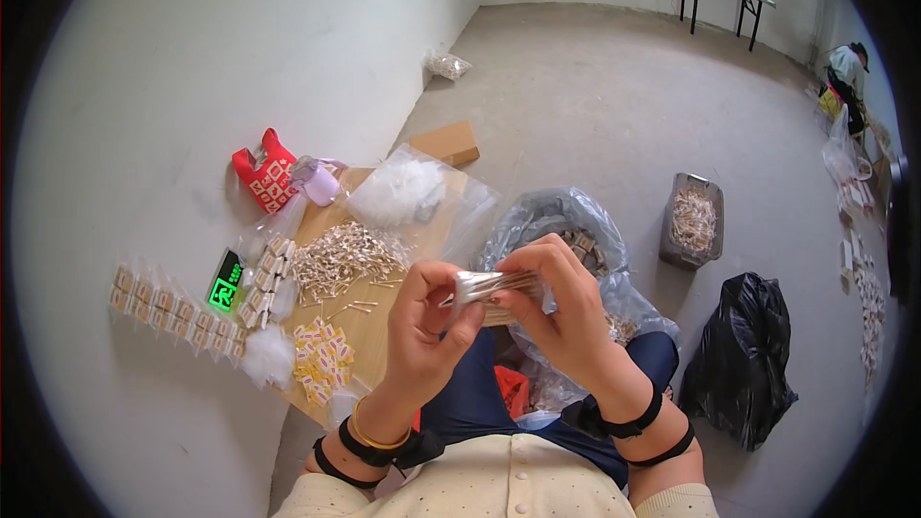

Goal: The person sits on the floor and packs cotton swabs into small clear plastic bags. They pick up a bundle of swabs, place them into a bag, and seal it. The person repeats this process, handling the swabs and bags by hand.

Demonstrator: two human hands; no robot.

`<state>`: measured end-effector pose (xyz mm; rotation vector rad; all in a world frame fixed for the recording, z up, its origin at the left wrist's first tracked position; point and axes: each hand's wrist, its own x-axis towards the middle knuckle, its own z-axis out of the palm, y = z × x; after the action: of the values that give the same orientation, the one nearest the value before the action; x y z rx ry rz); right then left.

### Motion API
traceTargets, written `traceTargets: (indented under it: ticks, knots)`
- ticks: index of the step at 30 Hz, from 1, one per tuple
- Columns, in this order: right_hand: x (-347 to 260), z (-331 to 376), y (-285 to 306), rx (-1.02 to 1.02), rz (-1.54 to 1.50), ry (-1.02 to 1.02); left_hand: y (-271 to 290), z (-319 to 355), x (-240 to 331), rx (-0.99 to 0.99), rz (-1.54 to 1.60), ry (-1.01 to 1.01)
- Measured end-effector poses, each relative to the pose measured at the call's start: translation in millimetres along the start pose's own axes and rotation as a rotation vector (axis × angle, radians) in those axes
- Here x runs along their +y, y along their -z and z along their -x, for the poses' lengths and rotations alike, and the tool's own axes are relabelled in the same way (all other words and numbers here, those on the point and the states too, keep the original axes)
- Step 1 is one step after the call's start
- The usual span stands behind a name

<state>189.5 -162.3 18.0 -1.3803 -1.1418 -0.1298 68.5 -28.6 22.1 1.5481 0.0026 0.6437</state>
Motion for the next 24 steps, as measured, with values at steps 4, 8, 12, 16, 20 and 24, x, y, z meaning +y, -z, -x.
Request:
traceTargets:
  ticks: [4,8,12,16,20,24]
  knots:
    - [3.3,3.9,4.1,-0.008,-0.025,0.045,4.4,-3.9,13.9,0.014,-0.381,-0.017]
    - [6.1,17.5,-1.1,0.018,-0.586,-0.349,6.5,-5.2,15.3,0.033,-0.555,-0.212]
    - [11.4,28.7,1.5,-0.035,-0.575,-0.400,5.0,-9.1,18.1,-0.013,-0.699,-0.352]
    - [4.2,26.9,8.3,-0.041,-0.271,-0.220,8.3,-12.7,23.9,-0.094,-0.757,-0.376]
    - [7.5,23.6,11.1,-0.002,-0.140,0.050,6.1,-12.1,28.2,-0.126,-0.604,-0.241]
    - [5.3,23.3,11.1,0.001,-0.180,0.053,4.5,-9.0,21.0,-0.098,-0.457,-0.122]
